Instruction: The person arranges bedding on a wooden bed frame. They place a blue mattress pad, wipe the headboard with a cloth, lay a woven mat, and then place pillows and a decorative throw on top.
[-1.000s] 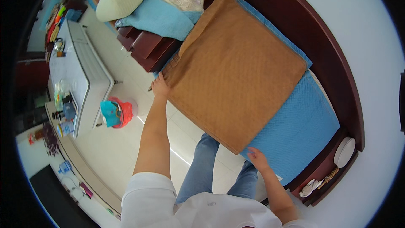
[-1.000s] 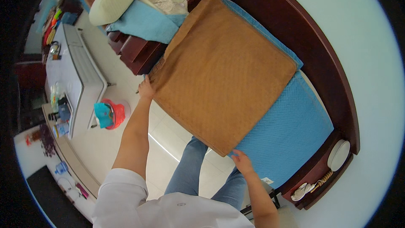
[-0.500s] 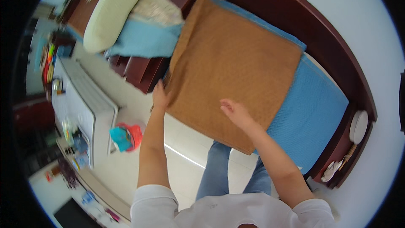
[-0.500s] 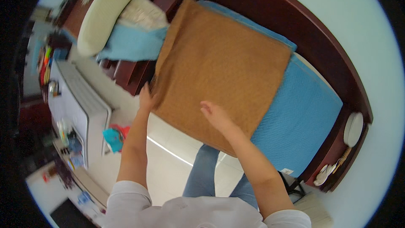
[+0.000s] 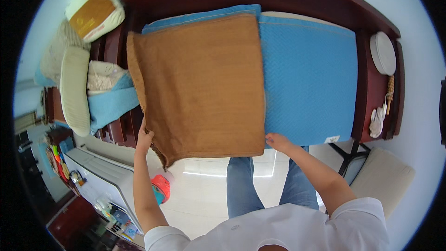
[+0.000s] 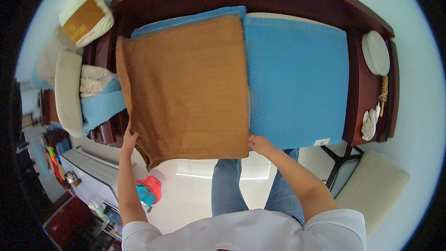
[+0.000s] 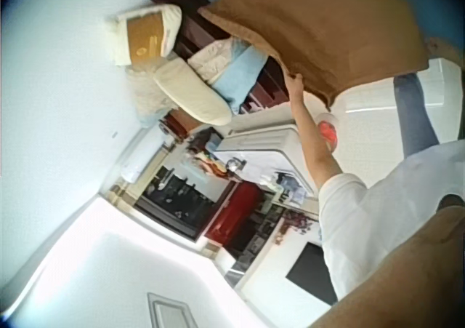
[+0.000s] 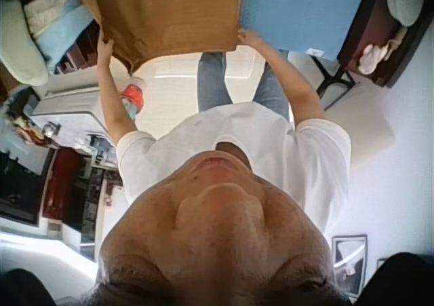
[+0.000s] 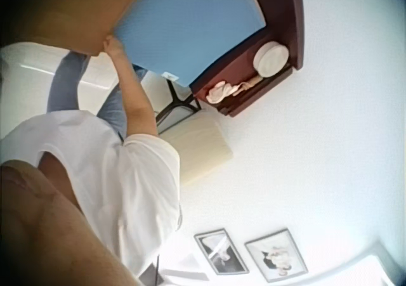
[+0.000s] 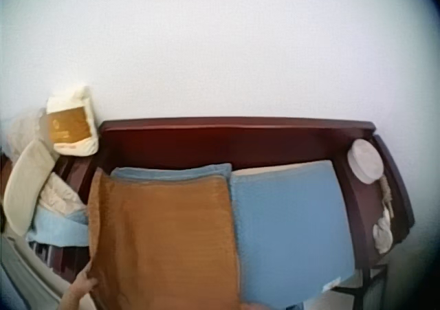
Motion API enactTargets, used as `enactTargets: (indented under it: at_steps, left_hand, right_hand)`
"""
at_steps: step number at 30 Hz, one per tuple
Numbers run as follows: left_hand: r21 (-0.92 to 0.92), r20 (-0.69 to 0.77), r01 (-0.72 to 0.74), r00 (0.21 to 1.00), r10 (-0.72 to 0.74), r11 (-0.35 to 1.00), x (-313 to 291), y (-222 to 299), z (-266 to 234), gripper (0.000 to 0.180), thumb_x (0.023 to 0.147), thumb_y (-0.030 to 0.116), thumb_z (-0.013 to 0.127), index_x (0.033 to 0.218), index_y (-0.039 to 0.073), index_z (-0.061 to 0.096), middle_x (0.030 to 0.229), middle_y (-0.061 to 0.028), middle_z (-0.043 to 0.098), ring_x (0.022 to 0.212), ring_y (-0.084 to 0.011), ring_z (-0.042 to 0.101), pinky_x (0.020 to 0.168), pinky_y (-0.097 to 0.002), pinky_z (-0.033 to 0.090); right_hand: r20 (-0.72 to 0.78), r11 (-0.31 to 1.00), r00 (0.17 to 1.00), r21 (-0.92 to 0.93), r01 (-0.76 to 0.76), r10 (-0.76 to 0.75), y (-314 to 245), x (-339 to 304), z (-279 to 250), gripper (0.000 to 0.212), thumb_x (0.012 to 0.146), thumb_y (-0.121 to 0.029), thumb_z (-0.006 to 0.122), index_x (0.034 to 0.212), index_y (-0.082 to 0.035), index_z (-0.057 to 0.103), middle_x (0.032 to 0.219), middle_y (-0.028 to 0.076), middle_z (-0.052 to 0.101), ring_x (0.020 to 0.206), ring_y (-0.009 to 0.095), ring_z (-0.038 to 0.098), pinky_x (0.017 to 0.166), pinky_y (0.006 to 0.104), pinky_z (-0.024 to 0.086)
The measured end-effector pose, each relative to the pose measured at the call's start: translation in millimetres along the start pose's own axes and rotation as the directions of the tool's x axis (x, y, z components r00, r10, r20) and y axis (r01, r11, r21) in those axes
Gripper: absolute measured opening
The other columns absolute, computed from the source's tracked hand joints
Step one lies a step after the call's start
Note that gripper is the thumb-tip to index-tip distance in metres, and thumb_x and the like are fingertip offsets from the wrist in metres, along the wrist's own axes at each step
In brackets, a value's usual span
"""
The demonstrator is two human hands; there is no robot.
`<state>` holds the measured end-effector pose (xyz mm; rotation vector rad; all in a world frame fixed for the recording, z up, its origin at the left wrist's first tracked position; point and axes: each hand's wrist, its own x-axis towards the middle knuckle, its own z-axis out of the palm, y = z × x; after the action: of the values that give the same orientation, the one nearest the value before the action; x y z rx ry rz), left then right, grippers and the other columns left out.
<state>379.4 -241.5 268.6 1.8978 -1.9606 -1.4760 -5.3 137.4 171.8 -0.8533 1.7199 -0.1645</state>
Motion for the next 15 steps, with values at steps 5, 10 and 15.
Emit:
enactTargets:
  at_steps: [5,10,15]
  left_hand:
    - [-0.294,0.275,-0.065,0.95,0.149,0.954,-71,208,94,0.056,0.082,0.004,0.058,0.133,-0.001,0.037,0.123,-0.0088,0.052,0.112,-0.0171,0.049,0.095,-0.029,0.039]
    - [-0.354,0.463,-0.218,0.804,0.373,0.91,-129,351,255,0.059,0.081,0.009,0.065,0.132,-0.002,0.037,0.118,-0.0106,0.053,0.106,-0.0185,0.051,0.094,-0.0306,0.041]
    - [-0.497,0.622,-0.299,0.531,0.575,0.814,-163,437,452,0.069,0.083,0.008,0.06,0.14,-0.004,0.023,0.128,-0.0127,0.044,0.116,-0.0187,0.044,0.098,-0.0313,0.036]
  right_hand:
    - [-0.199,0.966,0.979,0.243,0.084,-0.035,39,-16,-15,0.026,0.086,-0.022,0.056,0.104,-0.004,0.061,0.095,0.015,0.066,0.088,0.029,0.063,0.077,0.0363,0.05]
    - [-0.225,0.774,0.967,0.631,0.054,0.115,151,-26,-18,0.03,0.088,-0.02,0.058,0.11,0.0,0.059,0.096,0.009,0.065,0.086,0.02,0.062,0.076,0.0316,0.05]
    - [-0.164,0.31,0.911,0.95,0.042,0.38,285,-87,-51,0.024,0.088,-0.019,0.057,0.105,-0.002,0.061,0.089,0.006,0.065,0.079,0.016,0.061,0.068,0.0275,0.049]
